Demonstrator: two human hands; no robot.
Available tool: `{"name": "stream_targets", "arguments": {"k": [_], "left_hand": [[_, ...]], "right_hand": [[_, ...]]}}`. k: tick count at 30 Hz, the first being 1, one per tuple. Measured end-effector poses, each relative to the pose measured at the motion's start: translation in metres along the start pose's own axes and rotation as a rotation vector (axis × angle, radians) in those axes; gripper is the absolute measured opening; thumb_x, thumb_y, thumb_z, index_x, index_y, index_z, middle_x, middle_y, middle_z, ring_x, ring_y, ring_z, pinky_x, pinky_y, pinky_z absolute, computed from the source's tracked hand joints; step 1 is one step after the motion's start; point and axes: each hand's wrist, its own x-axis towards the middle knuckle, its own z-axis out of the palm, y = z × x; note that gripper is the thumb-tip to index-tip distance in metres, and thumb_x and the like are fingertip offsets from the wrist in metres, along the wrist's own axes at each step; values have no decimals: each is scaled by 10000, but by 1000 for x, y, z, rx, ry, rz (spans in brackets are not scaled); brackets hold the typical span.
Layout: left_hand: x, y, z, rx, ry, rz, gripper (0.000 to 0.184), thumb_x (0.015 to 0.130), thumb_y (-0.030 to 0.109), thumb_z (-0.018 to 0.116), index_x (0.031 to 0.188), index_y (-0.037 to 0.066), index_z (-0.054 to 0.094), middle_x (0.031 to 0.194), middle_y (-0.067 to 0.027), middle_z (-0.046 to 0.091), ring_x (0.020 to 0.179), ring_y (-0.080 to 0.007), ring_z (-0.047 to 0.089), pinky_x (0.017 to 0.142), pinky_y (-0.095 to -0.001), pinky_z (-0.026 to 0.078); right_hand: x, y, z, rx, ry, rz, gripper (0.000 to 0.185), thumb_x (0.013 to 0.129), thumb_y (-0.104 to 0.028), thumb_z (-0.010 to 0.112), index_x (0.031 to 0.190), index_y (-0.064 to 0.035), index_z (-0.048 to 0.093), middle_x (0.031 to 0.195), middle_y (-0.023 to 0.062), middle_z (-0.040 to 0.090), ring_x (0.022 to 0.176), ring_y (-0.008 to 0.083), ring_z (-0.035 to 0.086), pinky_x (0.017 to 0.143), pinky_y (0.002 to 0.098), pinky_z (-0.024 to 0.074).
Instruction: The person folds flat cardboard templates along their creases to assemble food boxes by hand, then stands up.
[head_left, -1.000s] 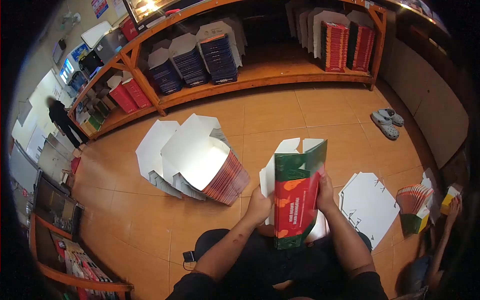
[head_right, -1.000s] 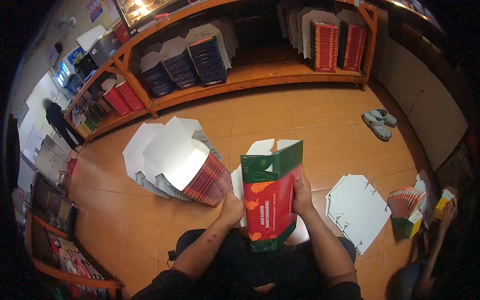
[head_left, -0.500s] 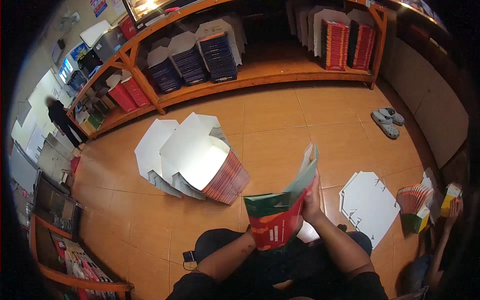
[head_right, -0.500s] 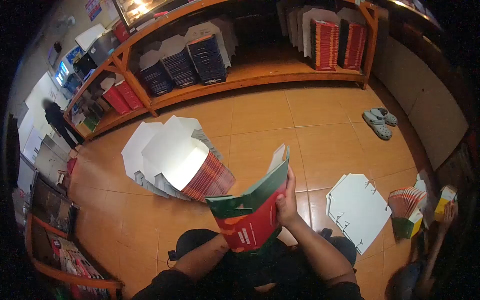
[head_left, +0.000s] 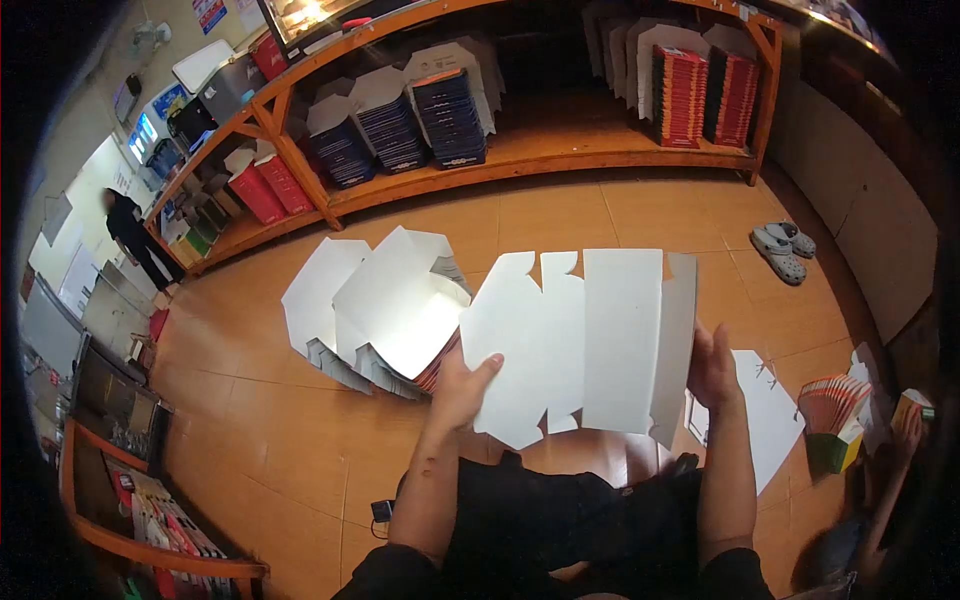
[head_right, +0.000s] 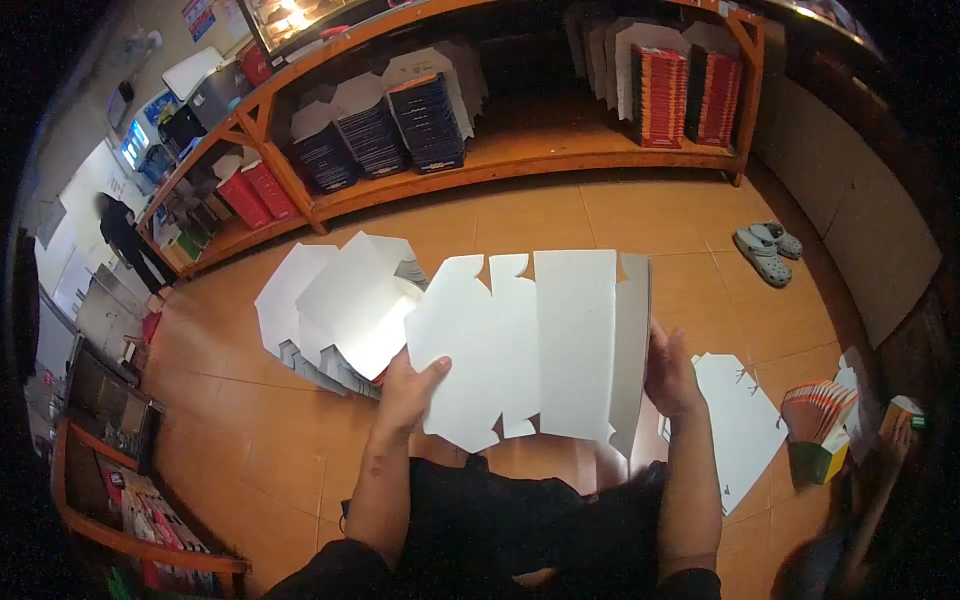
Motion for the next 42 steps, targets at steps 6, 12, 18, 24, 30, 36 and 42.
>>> {"name": "stream_targets", "arguments": {"k": [6, 12, 18, 24, 30, 36, 42], "left_hand": [[0, 9, -12, -78, -149, -117, 463, 875, 96, 638, 1276, -68, 475, 1176, -138, 598, 1055, -202, 585, 915, -334, 473], [9, 11, -27, -872, -339, 33, 846, 919, 542, 511, 1505, 67, 128, 1408, -210, 423, 1273, -320, 457, 1028, -434, 412], [5, -21, 15, -969, -407, 58, 1093, 734, 828, 428, 1511, 119, 131, 1538, -104, 230, 1395, -332, 257, 1054, -495, 350], [-6, -39, 57, -484, -35, -186, 553, 940, 269, 603, 1368, 0, 378, 1325, -117, 490, 1203, -230, 494, 965, -370, 450], [-1, -31, 55, -722, 152, -171, 357, 952, 119, 564, 1258, -47, 485, 1194, -122, 571, 1072, -207, 570, 917, -349, 489], [-1, -35, 53, -747, 149, -190, 349, 952, 144, 572, 1229, -59, 511, 1165, -121, 590, 1055, -204, 579, 899, -334, 495], [-5, -30, 55, -697, 150, -149, 381, 972, 182, 538, 1267, -49, 472, 1215, -138, 572, 1086, -231, 579, 921, -363, 495]], "right_hand": [[10, -2, -17, -465, 148, -24, 430, 903, -206, 608, 1256, 17, 507, 1127, 132, 619, 1002, 194, 594, 894, 362, 468], [16, 3, -19, -157, 189, -135, 406, 917, -74, 550, 1301, 10, 446, 1194, 136, 587, 1117, 218, 554, 948, 362, 459], [18, 9, 1, 62, 314, -229, 487, 938, -60, 498, 1391, -41, 319, 1281, 145, 519, 1186, 251, 516, 989, 390, 456], [24, 28, -8, 32, 319, -259, 424, 935, -31, 497, 1335, -53, 362, 1242, 139, 533, 1124, 249, 553, 966, 393, 477], [20, 30, 9, 94, 277, -240, 399, 932, -32, 503, 1310, -83, 385, 1212, 123, 546, 1086, 237, 575, 942, 393, 497], [20, 31, 9, 124, 307, -233, 378, 930, -44, 519, 1285, -117, 413, 1188, 107, 555, 1051, 225, 591, 915, 378, 511], [29, 57, -18, 34, 328, -328, 213, 905, -18, 539, 1107, -84, 529, 1099, 69, 576, 1004, 166, 566, 904, 324, 476]]}}
